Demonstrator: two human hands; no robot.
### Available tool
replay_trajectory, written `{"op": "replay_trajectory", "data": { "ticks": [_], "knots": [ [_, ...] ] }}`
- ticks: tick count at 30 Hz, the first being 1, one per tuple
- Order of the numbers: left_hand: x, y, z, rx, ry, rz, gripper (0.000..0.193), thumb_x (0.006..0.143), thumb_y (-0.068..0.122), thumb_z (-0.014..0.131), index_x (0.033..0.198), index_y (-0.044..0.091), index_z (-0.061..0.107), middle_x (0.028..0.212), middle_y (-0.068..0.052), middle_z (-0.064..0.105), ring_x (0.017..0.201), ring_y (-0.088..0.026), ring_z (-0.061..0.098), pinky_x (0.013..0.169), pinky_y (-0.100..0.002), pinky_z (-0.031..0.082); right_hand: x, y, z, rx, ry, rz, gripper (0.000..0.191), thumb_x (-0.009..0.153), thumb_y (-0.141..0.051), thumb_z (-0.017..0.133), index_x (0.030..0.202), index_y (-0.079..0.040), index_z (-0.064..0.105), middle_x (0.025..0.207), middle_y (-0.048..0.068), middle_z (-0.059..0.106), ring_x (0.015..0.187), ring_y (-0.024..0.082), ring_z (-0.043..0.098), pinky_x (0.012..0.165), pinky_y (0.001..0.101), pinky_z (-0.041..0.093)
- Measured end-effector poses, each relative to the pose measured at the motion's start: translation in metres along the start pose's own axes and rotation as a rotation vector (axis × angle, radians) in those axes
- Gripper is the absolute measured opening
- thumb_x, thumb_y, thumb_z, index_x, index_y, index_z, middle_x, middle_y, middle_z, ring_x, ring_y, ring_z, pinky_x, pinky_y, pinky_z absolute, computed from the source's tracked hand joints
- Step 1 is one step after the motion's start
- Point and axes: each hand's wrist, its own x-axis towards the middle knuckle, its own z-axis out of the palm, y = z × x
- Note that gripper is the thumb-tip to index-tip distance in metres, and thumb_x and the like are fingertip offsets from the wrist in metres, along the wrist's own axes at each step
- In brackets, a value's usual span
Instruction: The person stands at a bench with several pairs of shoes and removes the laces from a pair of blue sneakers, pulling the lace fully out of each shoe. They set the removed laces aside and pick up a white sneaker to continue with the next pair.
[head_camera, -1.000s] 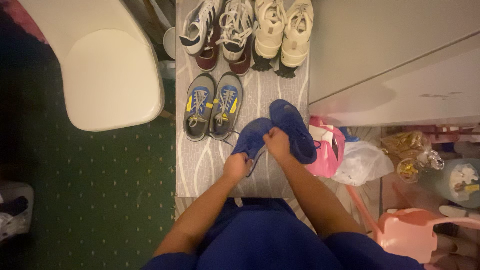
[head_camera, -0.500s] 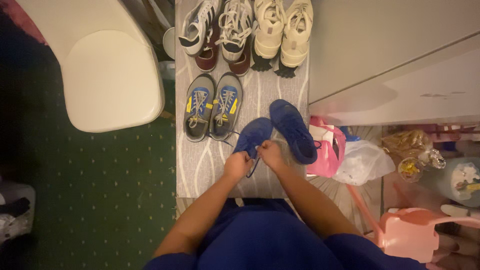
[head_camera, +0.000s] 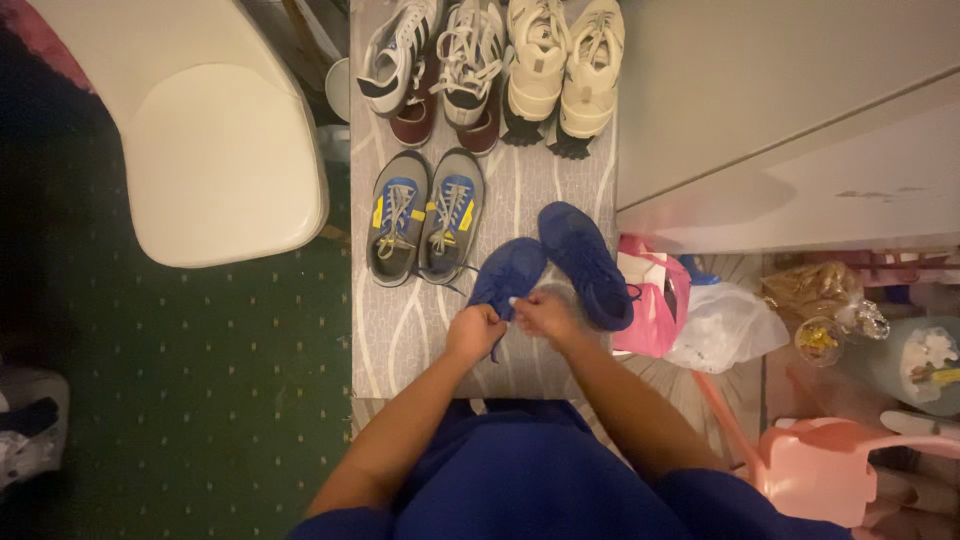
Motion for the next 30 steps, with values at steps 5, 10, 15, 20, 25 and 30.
{"op": "replay_trajectory", "data": {
  "ticks": [5,10,15,20,25,30],
  "knots": [
    [-0.001,0.001,0.001,0.006,-0.009,-0.031,0.021,0.075,0.026,0.080,0.077,0.006,0.072,0.075,-0.017,0.073,0.074,-0.035,0.072,0.071,-0.046,0.056,0.007,0.004,0.015,0.139,0.167,-0.223,0.021,0.089,-0.022,0.075,0.081,-0.004,0.068,0.070,0.005,0.068,0.058,0.013,0.065,0.054,0.0290,0.052],
    [-0.004,0.000,0.000,0.016,-0.025,-0.091,0.021,0.075,0.026,0.080,0.076,0.006,0.072,0.074,-0.017,0.072,0.073,-0.034,0.072,0.072,-0.045,0.057,0.022,-0.027,-0.036,-0.089,0.345,-0.305,0.024,0.093,-0.023,0.070,0.078,-0.004,0.068,0.066,0.009,0.067,0.054,0.016,0.060,0.049,0.0325,0.047],
    [-0.009,-0.001,0.002,0.015,-0.027,-0.054,0.021,0.076,0.028,0.079,0.075,0.008,0.072,0.073,-0.016,0.072,0.073,-0.034,0.072,0.071,-0.045,0.056,0.011,-0.026,-0.030,-0.324,-0.019,0.007,0.031,0.094,-0.034,0.070,0.077,-0.007,0.071,0.067,0.007,0.070,0.052,0.015,0.063,0.050,0.0309,0.052],
    [-0.008,0.002,0.001,0.030,0.001,-0.053,0.022,0.074,0.029,0.079,0.075,0.007,0.073,0.073,-0.016,0.072,0.072,-0.035,0.072,0.069,-0.046,0.056,0.004,0.001,0.010,0.030,0.084,-0.005,0.026,0.091,-0.027,0.072,0.077,-0.006,0.069,0.065,0.006,0.069,0.052,0.016,0.063,0.048,0.0354,0.051],
    [-0.009,0.005,-0.004,0.022,-0.037,-0.066,0.025,0.077,0.029,0.079,0.075,0.006,0.072,0.074,-0.015,0.073,0.073,-0.034,0.072,0.069,-0.045,0.055,0.016,-0.018,-0.007,-0.270,0.471,-0.346,0.022,0.086,-0.020,0.074,0.071,-0.003,0.071,0.064,0.009,0.070,0.055,0.017,0.064,0.051,0.0306,0.048],
    [-0.002,0.009,-0.006,-0.004,-0.009,-0.094,0.025,0.078,0.029,0.080,0.075,0.006,0.072,0.073,-0.015,0.072,0.071,-0.032,0.072,0.068,-0.044,0.055,0.020,-0.051,-0.034,0.118,0.528,-0.426,0.021,0.094,-0.020,0.069,0.081,-0.005,0.064,0.069,0.006,0.068,0.058,0.012,0.062,0.052,0.0299,0.049]
  ]
}}
